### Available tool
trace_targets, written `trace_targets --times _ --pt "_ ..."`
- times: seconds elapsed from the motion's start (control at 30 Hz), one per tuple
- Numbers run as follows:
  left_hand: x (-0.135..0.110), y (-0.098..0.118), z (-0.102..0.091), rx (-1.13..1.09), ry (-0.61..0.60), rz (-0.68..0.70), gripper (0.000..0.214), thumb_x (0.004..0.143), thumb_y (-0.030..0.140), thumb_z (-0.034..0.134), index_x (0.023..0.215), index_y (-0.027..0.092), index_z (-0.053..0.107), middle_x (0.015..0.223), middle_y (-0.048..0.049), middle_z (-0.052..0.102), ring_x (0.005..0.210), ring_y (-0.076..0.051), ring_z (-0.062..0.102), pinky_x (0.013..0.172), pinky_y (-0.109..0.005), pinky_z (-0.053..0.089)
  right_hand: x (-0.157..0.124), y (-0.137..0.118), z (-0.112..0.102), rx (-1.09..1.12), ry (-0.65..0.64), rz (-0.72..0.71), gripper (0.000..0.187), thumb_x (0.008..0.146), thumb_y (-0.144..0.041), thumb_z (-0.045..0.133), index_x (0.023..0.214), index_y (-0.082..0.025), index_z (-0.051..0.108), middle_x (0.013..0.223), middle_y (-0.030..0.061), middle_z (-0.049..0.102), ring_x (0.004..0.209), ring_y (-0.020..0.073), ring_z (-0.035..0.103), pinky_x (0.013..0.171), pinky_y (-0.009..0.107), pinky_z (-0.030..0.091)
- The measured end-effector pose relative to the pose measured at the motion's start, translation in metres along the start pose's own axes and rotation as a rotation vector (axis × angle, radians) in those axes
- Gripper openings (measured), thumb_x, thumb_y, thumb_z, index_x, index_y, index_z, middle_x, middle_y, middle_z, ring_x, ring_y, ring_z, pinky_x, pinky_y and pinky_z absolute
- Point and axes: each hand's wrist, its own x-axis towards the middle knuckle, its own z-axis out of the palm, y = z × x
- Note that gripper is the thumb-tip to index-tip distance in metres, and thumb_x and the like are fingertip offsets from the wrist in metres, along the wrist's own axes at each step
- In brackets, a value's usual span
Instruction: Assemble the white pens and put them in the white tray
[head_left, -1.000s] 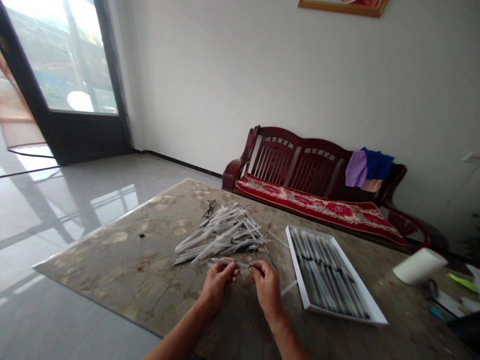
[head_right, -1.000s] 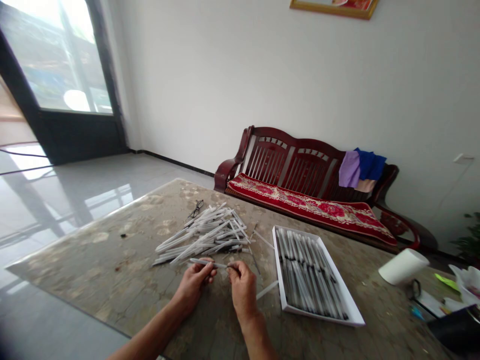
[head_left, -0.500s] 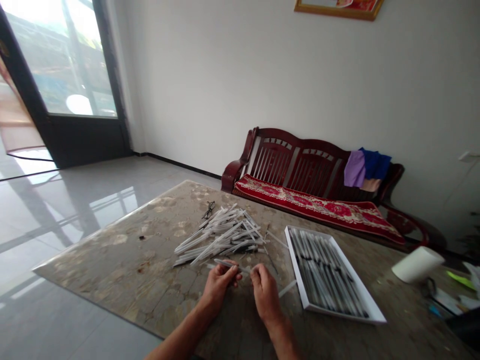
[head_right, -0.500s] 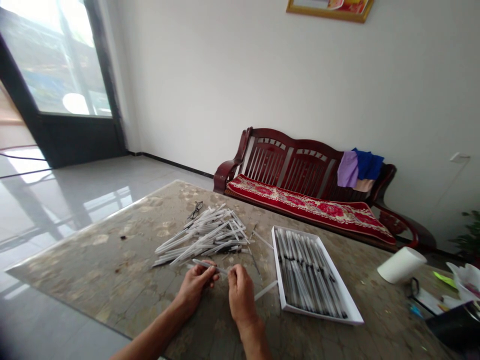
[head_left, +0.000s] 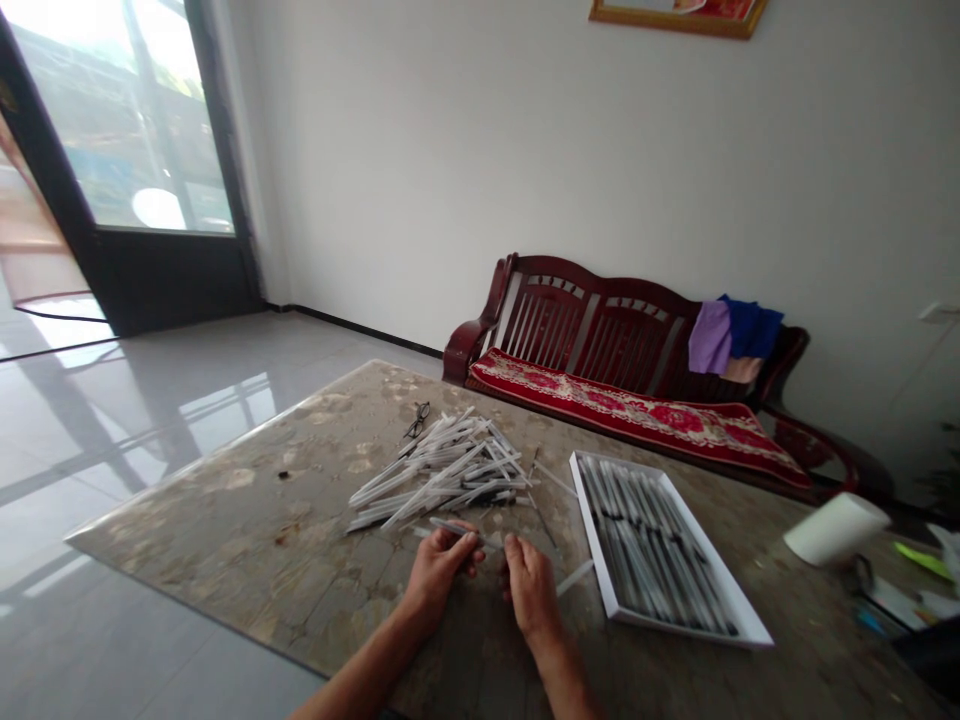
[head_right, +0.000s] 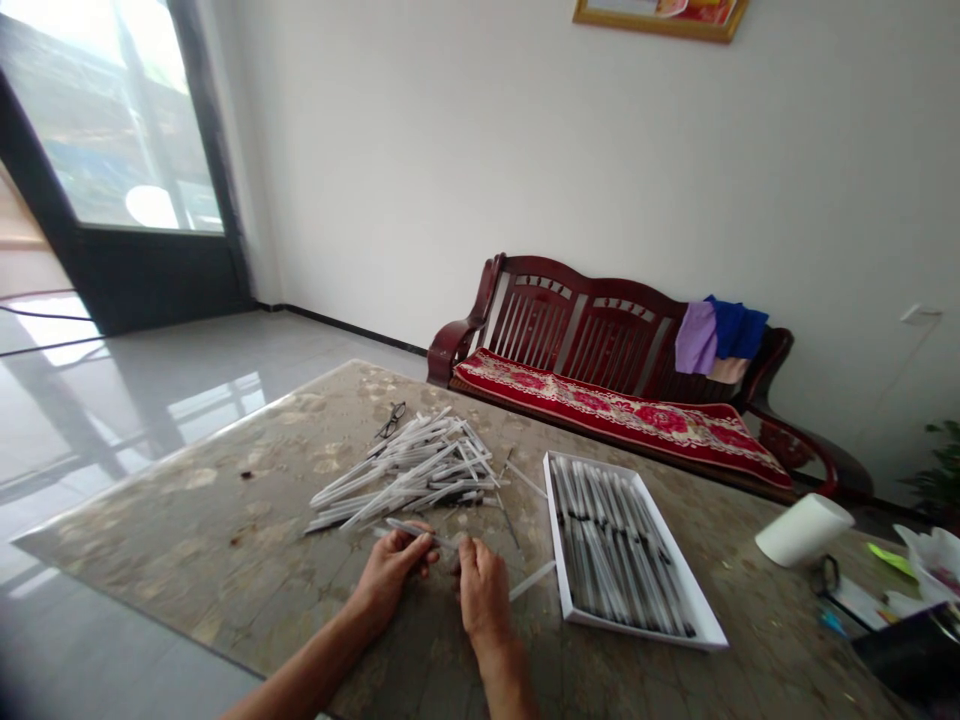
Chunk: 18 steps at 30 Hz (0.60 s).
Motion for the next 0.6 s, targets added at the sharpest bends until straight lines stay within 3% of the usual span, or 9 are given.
trace_targets --times 0.13,0.3,0.47,0.53,0.6 --pt "-0.001 0.002 0.001 -0.009 0.011 -0.011 0.038 0.057 0.041 0.086 0.076 0.015 0.066 0.058 0.002 0.063 0.053 -0.014 0.061 0.044 -0.021 0.044 0.001 0.0 0.0 -0.019 0.01 -0.085 0.042 0.09 -0.058 0.043 0.072 -0.022 0.057 0.06 -0.0021 0.056 0.057 0.015 0.054 0.052 0.024 0.037" --pt "-0.001 0.001 0.002 -0.005 -0.013 -0.007 0.037 0.057 0.041 0.086 0.076 0.015 0.066 0.057 0.0024 0.063 0.051 -0.014 0.06 0.044 -0.021 0.045 0.0 0.001 -0.001 -0.054 0.018 -0.005 0.053 0.091 -0.062 0.035 0.061 -0.023 0.054 0.052 -0.0009 0.053 0.05 0.0154 0.051 0.049 0.025 0.034" --pt "-0.001 0.001 0.001 0.0 -0.012 -0.007 0.038 0.056 0.042 0.086 0.075 0.016 0.065 0.057 0.0021 0.063 0.052 -0.015 0.061 0.044 -0.021 0.045 -0.004 -0.003 -0.001 -0.013 0.013 -0.062 0.047 0.087 -0.064 0.044 0.065 -0.023 0.054 0.056 -0.002 0.054 0.053 0.0137 0.05 0.048 0.023 0.034" --pt "-0.001 0.001 0.002 0.014 -0.032 0.0 0.039 0.056 0.043 0.086 0.074 0.016 0.065 0.055 0.0021 0.062 0.051 -0.015 0.06 0.043 -0.021 0.044 -0.006 -0.006 0.005 0.054 0.019 0.052 0.052 0.082 -0.069 0.043 0.058 -0.023 0.048 0.049 -0.0035 0.047 0.044 0.0123 0.045 0.042 0.023 0.031" --pt "-0.002 0.001 0.003 0.034 -0.036 0.009 0.039 0.057 0.044 0.085 0.074 0.016 0.064 0.054 0.0021 0.062 0.049 -0.014 0.059 0.042 -0.021 0.043 -0.008 -0.008 0.012 0.178 -0.01 0.258 0.055 0.079 -0.074 0.04 0.056 -0.024 0.044 0.042 -0.0059 0.04 0.035 0.0105 0.036 0.035 0.022 0.025"
